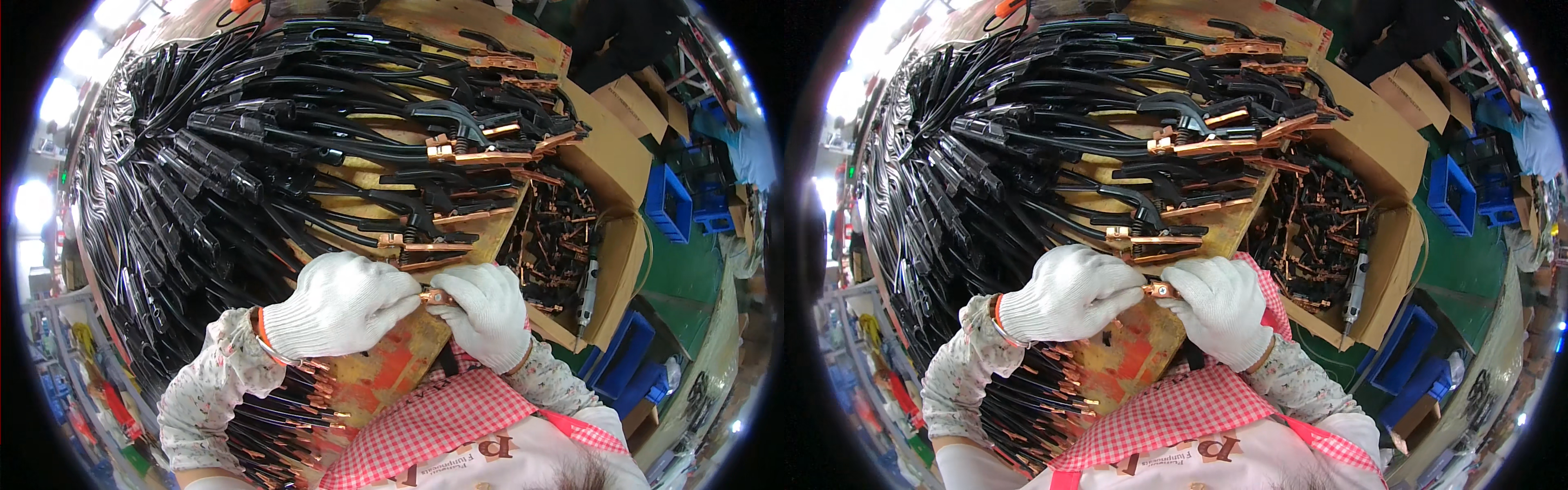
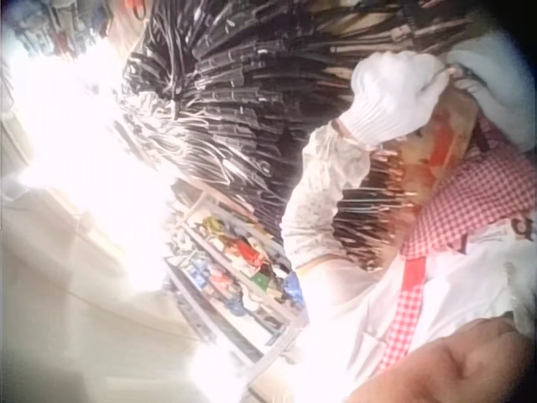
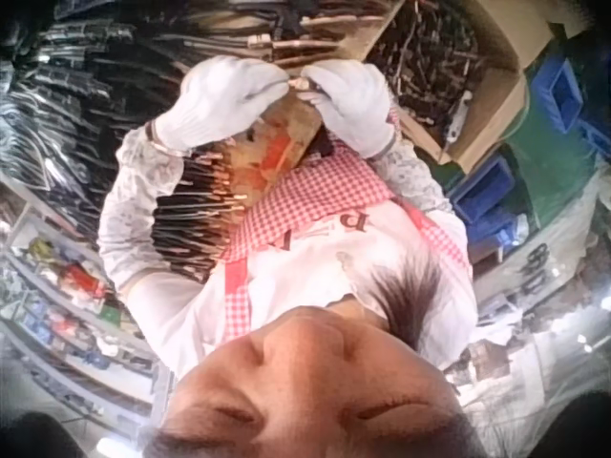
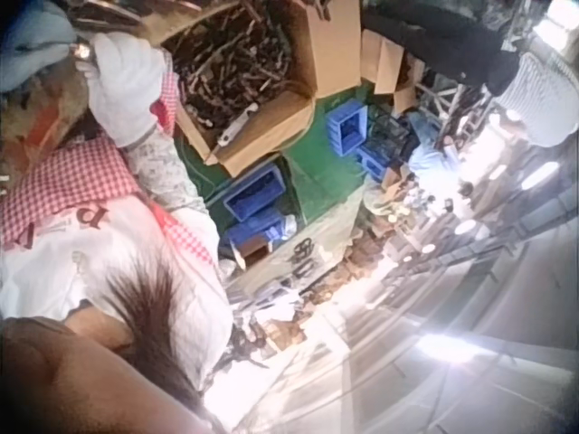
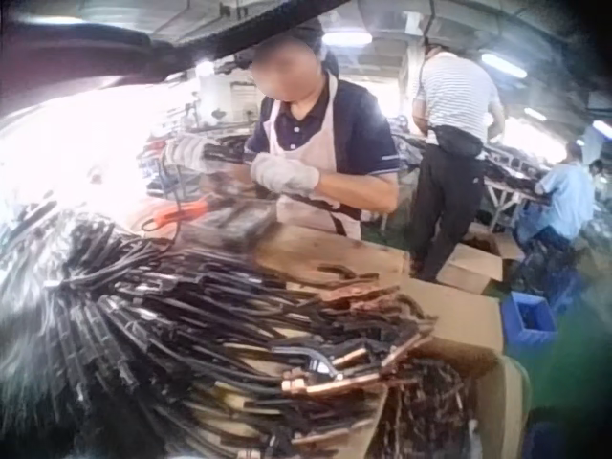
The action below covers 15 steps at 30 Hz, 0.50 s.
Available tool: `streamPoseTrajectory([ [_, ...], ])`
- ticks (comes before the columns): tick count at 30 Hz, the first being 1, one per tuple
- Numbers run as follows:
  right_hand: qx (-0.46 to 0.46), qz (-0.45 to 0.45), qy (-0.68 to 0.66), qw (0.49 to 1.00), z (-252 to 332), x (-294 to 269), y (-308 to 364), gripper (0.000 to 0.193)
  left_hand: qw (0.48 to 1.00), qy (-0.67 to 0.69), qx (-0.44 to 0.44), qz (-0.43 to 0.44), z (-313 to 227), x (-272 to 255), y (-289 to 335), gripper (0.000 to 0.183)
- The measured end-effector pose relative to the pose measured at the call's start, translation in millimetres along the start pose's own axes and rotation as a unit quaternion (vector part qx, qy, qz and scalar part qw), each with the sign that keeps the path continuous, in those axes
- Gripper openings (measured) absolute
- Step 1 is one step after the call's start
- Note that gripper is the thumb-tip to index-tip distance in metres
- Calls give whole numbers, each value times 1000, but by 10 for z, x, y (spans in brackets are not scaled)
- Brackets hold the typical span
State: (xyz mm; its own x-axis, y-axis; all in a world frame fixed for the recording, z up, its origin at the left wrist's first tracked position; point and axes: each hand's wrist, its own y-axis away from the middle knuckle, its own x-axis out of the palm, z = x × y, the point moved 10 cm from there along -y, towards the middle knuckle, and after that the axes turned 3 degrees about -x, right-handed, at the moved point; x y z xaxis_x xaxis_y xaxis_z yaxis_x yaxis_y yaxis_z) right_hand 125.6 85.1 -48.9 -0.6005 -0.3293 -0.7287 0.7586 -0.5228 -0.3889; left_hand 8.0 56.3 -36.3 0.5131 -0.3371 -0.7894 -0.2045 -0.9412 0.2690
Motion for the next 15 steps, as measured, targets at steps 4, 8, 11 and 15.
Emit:
streamPoseTrajectory([
  [4,5,-19,-38,999,-55,38,57,36,999,26,-23,37,12,4,-18,18],
  [8,6,-36,-39,999,-61,43,66,34,997,39,-29,67,44,17,-21,20],
  [11,8,-37,-37,999,-70,61,56,34,994,51,-44,80,106,45,-12,21],
  [15,-29,-22,6,999,-6,64,32,35,989,48,-74,122,129,51,-3,21],
])
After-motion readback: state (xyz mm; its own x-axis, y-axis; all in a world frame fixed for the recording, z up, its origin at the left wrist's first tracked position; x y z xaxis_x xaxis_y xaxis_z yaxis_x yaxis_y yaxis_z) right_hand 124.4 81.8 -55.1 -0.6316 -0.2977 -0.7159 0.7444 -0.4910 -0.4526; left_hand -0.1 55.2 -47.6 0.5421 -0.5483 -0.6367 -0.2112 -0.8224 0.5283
